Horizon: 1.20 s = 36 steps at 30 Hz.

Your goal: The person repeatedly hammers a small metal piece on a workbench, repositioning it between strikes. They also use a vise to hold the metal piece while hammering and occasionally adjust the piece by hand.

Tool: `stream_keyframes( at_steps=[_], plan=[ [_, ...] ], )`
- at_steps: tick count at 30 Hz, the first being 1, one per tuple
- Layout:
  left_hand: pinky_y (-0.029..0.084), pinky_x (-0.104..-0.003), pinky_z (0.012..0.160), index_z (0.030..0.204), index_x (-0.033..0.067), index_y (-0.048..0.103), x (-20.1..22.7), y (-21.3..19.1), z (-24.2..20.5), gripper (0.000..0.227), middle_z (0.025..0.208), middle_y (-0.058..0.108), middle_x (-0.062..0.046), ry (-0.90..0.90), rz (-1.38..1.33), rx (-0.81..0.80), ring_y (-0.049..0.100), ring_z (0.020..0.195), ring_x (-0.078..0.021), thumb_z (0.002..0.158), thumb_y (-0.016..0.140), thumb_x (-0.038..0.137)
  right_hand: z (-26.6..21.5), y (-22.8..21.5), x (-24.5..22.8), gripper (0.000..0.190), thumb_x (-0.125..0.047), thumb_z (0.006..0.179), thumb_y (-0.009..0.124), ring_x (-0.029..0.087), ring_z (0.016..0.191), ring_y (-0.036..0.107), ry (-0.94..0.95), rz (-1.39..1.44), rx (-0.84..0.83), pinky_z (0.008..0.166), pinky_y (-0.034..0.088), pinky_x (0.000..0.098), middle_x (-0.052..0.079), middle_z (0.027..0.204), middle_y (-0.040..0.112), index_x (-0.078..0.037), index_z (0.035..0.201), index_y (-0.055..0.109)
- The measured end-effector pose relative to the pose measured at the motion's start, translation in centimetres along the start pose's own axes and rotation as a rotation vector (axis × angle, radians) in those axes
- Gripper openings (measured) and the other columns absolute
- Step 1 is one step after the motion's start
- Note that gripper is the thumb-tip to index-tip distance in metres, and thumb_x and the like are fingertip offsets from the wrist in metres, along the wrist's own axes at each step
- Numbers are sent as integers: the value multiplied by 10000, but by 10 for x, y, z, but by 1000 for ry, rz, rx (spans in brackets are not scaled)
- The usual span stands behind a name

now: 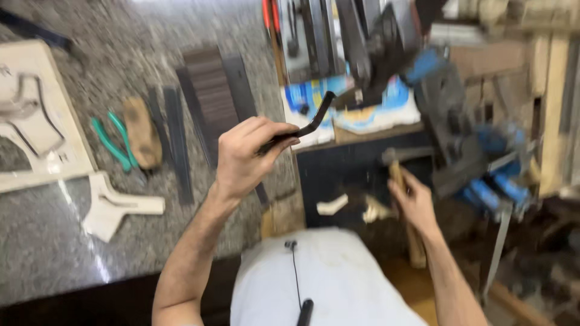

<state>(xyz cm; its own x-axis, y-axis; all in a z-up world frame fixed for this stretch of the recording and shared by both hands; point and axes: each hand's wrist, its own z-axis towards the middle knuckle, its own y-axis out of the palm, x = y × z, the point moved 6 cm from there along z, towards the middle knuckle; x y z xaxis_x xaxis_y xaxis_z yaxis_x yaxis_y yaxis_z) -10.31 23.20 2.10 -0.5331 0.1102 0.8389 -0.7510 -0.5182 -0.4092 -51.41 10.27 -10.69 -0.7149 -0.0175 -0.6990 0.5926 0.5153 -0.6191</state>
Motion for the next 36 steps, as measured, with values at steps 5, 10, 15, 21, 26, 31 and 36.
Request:
stream_keyframes(
  at_steps=[5, 10, 15, 21, 26, 31, 36],
  plan=[
    [533, -354, 672, 1026, 96, 774, -1, 63, -92, 196, 842, 659, -37, 152, 225, -173, 639, 791, -213, 835, 816, 74, -38, 3, -52, 587, -236, 940, 832, 410, 1138, 616, -514, -679, 121, 934, 534, 464, 210, 1295, 597, -33, 1438, 598],
    [552, -356, 777, 1033, 65, 749, -19, 137, -147, 261, 959, 664, -40, 285, 217, -311, 642, 906, -228, 776, 711, 39, -48, 53, -77, 771, -260, 833, 896, 434, 1232, 550, -633, -476, -154, 1015, 481, 497, 245, 1370, 532, 0, 1469, 548],
    [530, -370, 854, 1053, 59, 750, -22, 175, -168, 279, 1019, 674, -53, 322, 218, -421, 628, 972, -243, 784, 687, 21, -41, 81, -62, 669, -251, 732, 932, 381, 1130, 557, -758, -509, -189, 972, 468, 475, 196, 1252, 565, -16, 1274, 620],
    [479, -373, 966, 1161, 30, 739, -19, 166, -176, 358, 1109, 687, -56, 259, 239, -449, 614, 1074, -239, 804, 718, 62, -40, 86, -28, 297, -125, 831, 904, 283, 1070, 570, -823, -370, -141, 936, 451, 418, 68, 1153, 609, -71, 1061, 723],
    [474, -381, 962, 1063, 63, 734, -22, 173, -181, 224, 1069, 680, -46, 223, 237, -428, 599, 1056, -245, 866, 816, 130, -45, 91, -25, 204, -66, 886, 867, 261, 1050, 571, -847, -300, -140, 944, 452, 398, 48, 1128, 618, -70, 1062, 763],
    [494, -379, 972, 1072, 52, 725, -23, 171, -183, 211, 1078, 680, -47, 262, 209, -391, 616, 1065, -243, 889, 805, 120, -46, 90, -27, 218, -62, 872, 869, 260, 1017, 576, -913, -296, -136, 898, 469, 395, 53, 1105, 631, -59, 1064, 768],
    [503, -388, 999, 1069, 26, 710, -4, 164, -178, 234, 1078, 694, -68, 326, 217, -403, 655, 1056, -243, 883, 795, 138, -59, 81, -42, 230, -53, 858, 866, 256, 1021, 604, -964, -329, -122, 873, 521, 372, 59, 1095, 659, -35, 1060, 758]
  ],
)
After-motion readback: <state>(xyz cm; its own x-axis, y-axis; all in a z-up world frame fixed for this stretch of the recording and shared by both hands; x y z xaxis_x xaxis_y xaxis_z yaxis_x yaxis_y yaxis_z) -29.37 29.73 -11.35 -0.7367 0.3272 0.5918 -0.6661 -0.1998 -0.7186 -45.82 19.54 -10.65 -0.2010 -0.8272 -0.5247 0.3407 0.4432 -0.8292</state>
